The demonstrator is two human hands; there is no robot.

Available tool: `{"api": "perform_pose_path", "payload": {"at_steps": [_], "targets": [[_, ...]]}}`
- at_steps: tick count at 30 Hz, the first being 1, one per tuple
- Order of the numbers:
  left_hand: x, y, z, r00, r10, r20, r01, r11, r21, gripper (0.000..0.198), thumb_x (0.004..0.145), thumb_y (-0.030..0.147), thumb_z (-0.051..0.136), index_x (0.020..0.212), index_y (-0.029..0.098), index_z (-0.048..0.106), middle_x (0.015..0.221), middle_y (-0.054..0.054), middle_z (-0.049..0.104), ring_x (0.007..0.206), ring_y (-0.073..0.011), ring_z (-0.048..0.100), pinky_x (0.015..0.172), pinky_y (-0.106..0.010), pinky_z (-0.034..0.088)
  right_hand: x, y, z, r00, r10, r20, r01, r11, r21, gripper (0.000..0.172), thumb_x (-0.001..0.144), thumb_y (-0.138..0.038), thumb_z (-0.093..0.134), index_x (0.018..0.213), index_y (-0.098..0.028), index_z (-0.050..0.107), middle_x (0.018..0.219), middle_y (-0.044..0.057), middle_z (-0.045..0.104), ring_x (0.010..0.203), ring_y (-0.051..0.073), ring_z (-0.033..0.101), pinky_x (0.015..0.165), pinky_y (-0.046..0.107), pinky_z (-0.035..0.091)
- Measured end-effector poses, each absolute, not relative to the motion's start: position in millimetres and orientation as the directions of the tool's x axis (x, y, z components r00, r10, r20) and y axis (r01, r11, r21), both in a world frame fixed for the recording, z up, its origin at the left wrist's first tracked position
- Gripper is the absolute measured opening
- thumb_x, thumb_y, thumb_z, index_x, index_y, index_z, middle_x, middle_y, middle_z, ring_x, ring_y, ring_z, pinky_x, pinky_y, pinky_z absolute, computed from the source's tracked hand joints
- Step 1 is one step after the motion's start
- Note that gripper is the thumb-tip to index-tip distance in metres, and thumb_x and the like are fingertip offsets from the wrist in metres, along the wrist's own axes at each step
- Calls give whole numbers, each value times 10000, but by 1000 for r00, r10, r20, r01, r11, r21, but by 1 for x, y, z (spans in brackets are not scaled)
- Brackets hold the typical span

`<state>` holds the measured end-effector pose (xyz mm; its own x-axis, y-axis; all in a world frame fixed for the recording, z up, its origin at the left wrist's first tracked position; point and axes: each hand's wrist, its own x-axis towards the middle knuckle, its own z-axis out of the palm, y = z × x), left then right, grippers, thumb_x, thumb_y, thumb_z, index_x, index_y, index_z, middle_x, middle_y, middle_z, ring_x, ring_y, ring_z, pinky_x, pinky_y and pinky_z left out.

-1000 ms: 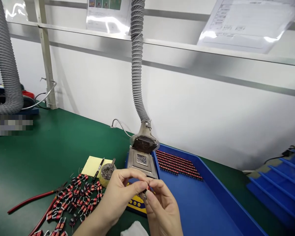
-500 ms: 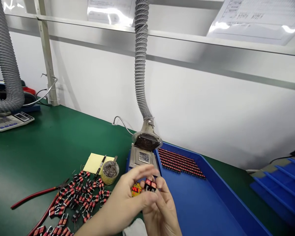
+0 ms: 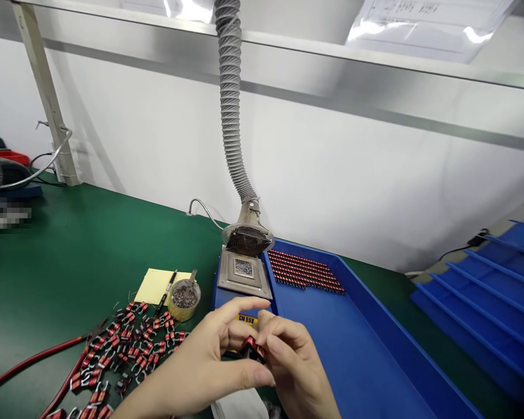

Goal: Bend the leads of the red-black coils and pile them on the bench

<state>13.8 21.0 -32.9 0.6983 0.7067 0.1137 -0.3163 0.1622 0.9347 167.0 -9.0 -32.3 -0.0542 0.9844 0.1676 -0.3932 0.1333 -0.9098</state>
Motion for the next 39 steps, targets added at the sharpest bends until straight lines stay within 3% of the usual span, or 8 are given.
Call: {"api": "perform_pose_path", "payload": {"at_steps": [4,7,10,12,16,28,35,39], "targets": [[12,21,-27,689,718,97,-263,123,957,606,754,162,774,1297,261,524,949,-10,734,897,-177,674,877,-321,476,173,-6,-31,100,980,171,-501,198,-842,248,780,-379,765,627,-206,675,516,-63,372,436,63,316,441,188,347],[9,22,-23,679,728,93,-273,132,953,615,758,196,783,1305,247,508,938,-18,736,859,-173,672,846,-320,479,181,-6,-29,268,943,196,-402,295,-867,263,789,-383,762,630,-196,668,529,-58,398,451,64,356,448,178,370],[8,23,-23,661,745,87,-285,142,948,598,760,206,780,1292,253,510,955,-15,729,896,-178,664,852,-318,468,182,-9,-30,174,944,280,-147,306,-941,226,790,-434,757,731,-216,757,575,-12,544,559,100,522,584,201,458],[7,22,-23,657,751,73,-278,151,949,592,749,209,785,1277,260,522,977,-14,725,952,-193,657,871,-320,464,178,-11,-32,54,959,280,-83,284,-955,190,804,-440,743,800,-255,784,641,-1,601,592,107,561,604,203,463],[6,21,-22,660,749,55,-233,135,963,563,745,196,773,1256,274,549,1025,-12,727,1024,-209,638,890,-319,457,169,-13,-34,12,973,230,-150,230,-962,119,820,-403,737,799,-293,779,657,-16,630,541,91,548,612,213,464],[6,23,-20,646,761,55,-213,111,971,501,742,195,770,1208,275,603,978,5,732,955,-184,637,866,-309,464,162,-11,-38,24,976,218,-268,217,-939,170,839,-356,730,728,-227,729,669,-12,610,566,80,517,550,175,425],[9,20,-18,633,771,71,-208,80,975,427,776,179,703,1183,259,606,1039,-19,711,979,-189,612,869,-312,454,158,-12,-38,130,970,207,-242,233,-942,245,814,-381,748,664,-193,697,631,-20,550,566,85,484,550,184,411],[13,18,-19,619,776,121,-308,98,946,305,842,212,630,1143,222,582,928,-7,633,883,-153,586,834,-290,450,158,-12,-39,215,926,310,-133,342,-930,293,867,-374,684,639,-191,658,583,-20,544,556,102,492,572,206,429]]}}
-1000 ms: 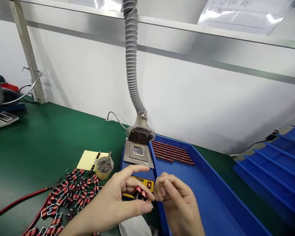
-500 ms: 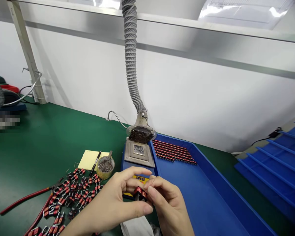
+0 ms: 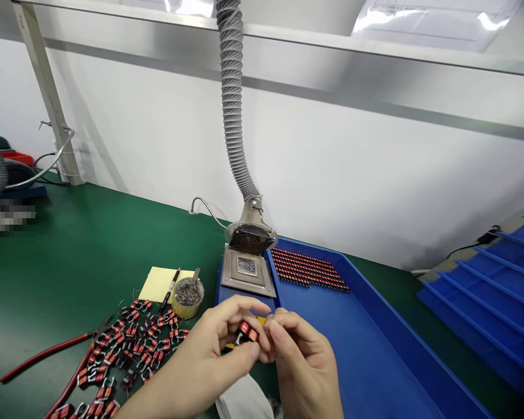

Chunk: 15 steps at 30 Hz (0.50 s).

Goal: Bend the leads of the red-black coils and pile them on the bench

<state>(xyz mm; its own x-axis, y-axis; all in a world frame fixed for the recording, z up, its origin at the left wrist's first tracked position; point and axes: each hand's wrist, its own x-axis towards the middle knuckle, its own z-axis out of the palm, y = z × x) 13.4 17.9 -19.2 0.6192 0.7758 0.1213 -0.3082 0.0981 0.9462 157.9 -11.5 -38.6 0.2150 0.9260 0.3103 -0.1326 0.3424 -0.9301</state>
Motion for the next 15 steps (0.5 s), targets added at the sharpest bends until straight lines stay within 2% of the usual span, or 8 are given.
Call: {"api": "perform_pose_path", "payload": {"at_steps": [3,7,10,15], "targets": [[15,17,-19,615,777,133,-332,103,938,245,889,265,581,1127,210,558,851,18,550,834,-132,525,790,-256,427,158,-12,-39,232,870,435,42,438,-898,267,888,-314,653,646,-202,663,586,-7,594,561,116,521,587,216,453],[14,18,-20,555,822,131,-212,-13,977,132,920,306,549,1005,211,579,863,14,538,837,-145,500,754,-251,400,156,-13,-39,283,791,543,196,507,-840,113,844,-207,690,746,-244,733,632,-11,642,580,119,547,544,198,448],[13,20,-20,514,845,149,-124,-98,987,128,922,309,541,883,198,590,840,11,563,814,-152,509,732,-252,392,154,-13,-39,274,766,582,231,535,-813,127,832,-172,691,755,-261,738,626,-24,651,575,113,556,549,193,452],[13,19,-16,498,851,165,-59,-157,986,141,916,272,534,814,195,594,803,17,588,785,-150,527,723,-244,391,153,-12,-39,289,772,567,198,531,-824,116,815,-164,711,757,-259,747,626,-19,657,578,111,567,538,180,462]]}}
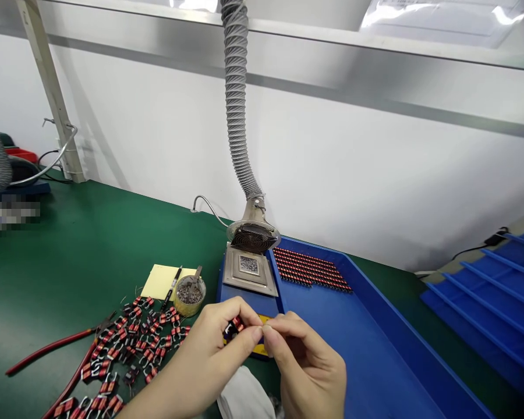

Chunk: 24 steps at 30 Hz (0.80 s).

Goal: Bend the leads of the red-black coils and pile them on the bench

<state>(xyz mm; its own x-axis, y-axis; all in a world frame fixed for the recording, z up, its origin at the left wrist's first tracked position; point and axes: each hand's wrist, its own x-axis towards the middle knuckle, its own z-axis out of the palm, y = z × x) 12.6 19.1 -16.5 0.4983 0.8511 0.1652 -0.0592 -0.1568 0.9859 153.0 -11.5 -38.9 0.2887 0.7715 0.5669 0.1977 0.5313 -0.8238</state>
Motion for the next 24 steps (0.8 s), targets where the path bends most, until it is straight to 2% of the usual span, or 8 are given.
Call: {"api": "perform_pose_path", "payload": {"at_steps": [7,11,13,16,20,22,24], "targets": [[14,18,-14,476,862,178,-80,-159,984,155,909,268,535,789,185,588,771,16,572,750,-143,501,698,-241,380,156,-11,-42,266,830,491,80,489,-869,94,820,-210,727,740,-255,746,627,-6,647,599,119,559,553,189,476],[13,18,-13,447,877,177,-86,-155,984,167,909,283,538,781,189,589,767,15,578,754,-145,500,701,-236,387,157,-12,-39,247,815,525,181,493,-851,108,831,-186,706,752,-256,734,633,-14,637,599,115,564,561,186,472],[12,18,-14,438,880,182,-84,-162,983,175,914,294,538,782,191,590,767,15,582,756,-146,500,705,-234,389,156,-14,-38,272,764,585,266,524,-809,133,818,-144,705,832,-273,736,655,-24,637,603,114,573,565,190,474],[12,18,-15,439,879,184,-72,-170,983,188,920,304,531,779,191,586,770,13,585,754,-146,497,700,-235,385,153,-16,-38,266,669,694,370,593,-715,260,798,-60,684,939,-276,723,682,-23,634,610,129,578,577,229,481],[13,18,-15,432,881,193,-74,-179,981,186,919,299,525,774,194,577,771,13,587,756,-148,500,705,-239,386,152,-18,-37,163,516,841,534,671,-515,329,764,39,658,921,-249,689,709,0,651,601,148,591,570,272,487],[13,19,-14,423,885,195,-82,-177,981,180,918,291,519,774,196,571,771,16,585,766,-149,506,719,-240,392,155,-19,-33,20,552,834,566,681,-464,308,772,41,645,903,-236,672,703,9,656,597,154,604,563,275,504],[13,20,-14,428,883,192,-87,-172,981,170,915,283,522,779,196,573,772,18,584,770,-149,513,724,-240,397,159,-20,-29,-115,638,762,535,686,-493,252,804,9,628,872,-232,649,693,11,657,596,154,613,564,270,520]]}}
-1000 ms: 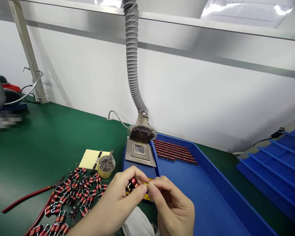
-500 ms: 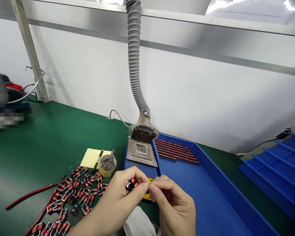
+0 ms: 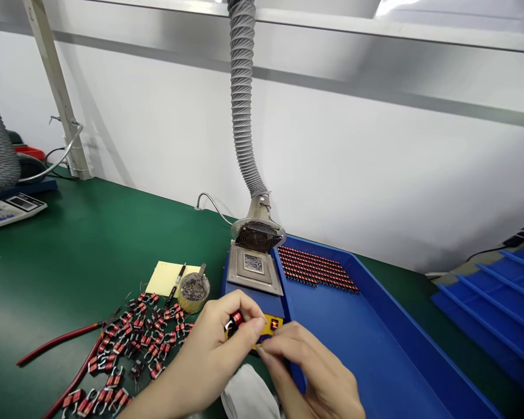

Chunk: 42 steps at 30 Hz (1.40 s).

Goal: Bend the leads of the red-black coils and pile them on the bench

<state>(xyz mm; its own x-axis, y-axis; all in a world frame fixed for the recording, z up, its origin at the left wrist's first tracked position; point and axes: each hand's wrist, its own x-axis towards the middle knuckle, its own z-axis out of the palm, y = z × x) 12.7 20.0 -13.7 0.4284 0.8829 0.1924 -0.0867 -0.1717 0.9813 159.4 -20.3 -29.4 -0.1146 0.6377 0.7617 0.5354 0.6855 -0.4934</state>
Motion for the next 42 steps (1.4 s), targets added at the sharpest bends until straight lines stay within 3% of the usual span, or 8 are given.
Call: {"api": "perform_pose_path", "payload": {"at_steps": [6,10,17,27,32,35,38,42], "targets": [[11,20,-14,488,841,235,-29,-253,967,178,937,276,518,798,201,601,772,22,607,749,-138,548,698,-224,410,171,-22,-28,-120,618,777,613,662,-432,446,872,-11,557,1222,-284,605,866,41,727,734,178,669,659,285,535],[12,19,-17,492,761,422,112,-537,836,178,958,191,472,833,187,599,778,-2,642,726,-141,586,684,-218,430,170,-22,-30,-131,617,776,663,636,-394,294,861,-15,562,1019,-245,653,775,22,702,644,152,622,617,262,491],[14,18,-21,486,563,669,238,-821,519,221,944,92,410,849,153,600,717,-44,648,633,-157,576,624,-245,447,164,-22,-33,132,890,436,112,424,-899,402,1002,-344,433,639,-213,546,555,-14,525,517,133,511,510,246,422],[12,17,-17,460,642,614,161,-740,653,192,948,120,436,861,169,600,750,-28,668,665,-143,613,628,-211,461,165,-21,-33,2,599,801,496,695,-521,356,834,21,581,1021,-264,686,801,12,707,718,171,617,679,297,500],[16,18,-24,521,477,708,313,-878,362,294,919,57,373,779,137,619,623,-41,597,542,-158,496,529,-267,392,161,-20,-35,111,898,425,185,402,-897,331,979,-273,467,659,-210,522,569,-21,492,523,125,480,520,252,414],[15,17,-21,481,532,697,283,-846,451,265,928,72,390,788,147,601,652,-33,604,577,-148,531,564,-245,412,167,-20,-36,73,930,359,-24,362,-932,396,997,-336,445,629,-210,524,510,-33,470,499,120,481,500,240,408],[13,15,-15,447,677,585,173,-707,686,183,945,112,446,851,173,591,736,-2,645,655,-121,593,626,-190,438,173,-19,-36,103,794,599,214,571,-793,118,913,-175,602,856,-236,686,671,-7,633,662,144,591,619,255,478],[12,14,-11,476,730,491,122,-607,785,174,955,150,469,834,189,588,738,20,646,670,-111,605,639,-172,442,170,-20,-33,-35,593,805,446,730,-519,387,810,39,614,1040,-265,681,820,7,719,780,174,647,713,295,523]]}}
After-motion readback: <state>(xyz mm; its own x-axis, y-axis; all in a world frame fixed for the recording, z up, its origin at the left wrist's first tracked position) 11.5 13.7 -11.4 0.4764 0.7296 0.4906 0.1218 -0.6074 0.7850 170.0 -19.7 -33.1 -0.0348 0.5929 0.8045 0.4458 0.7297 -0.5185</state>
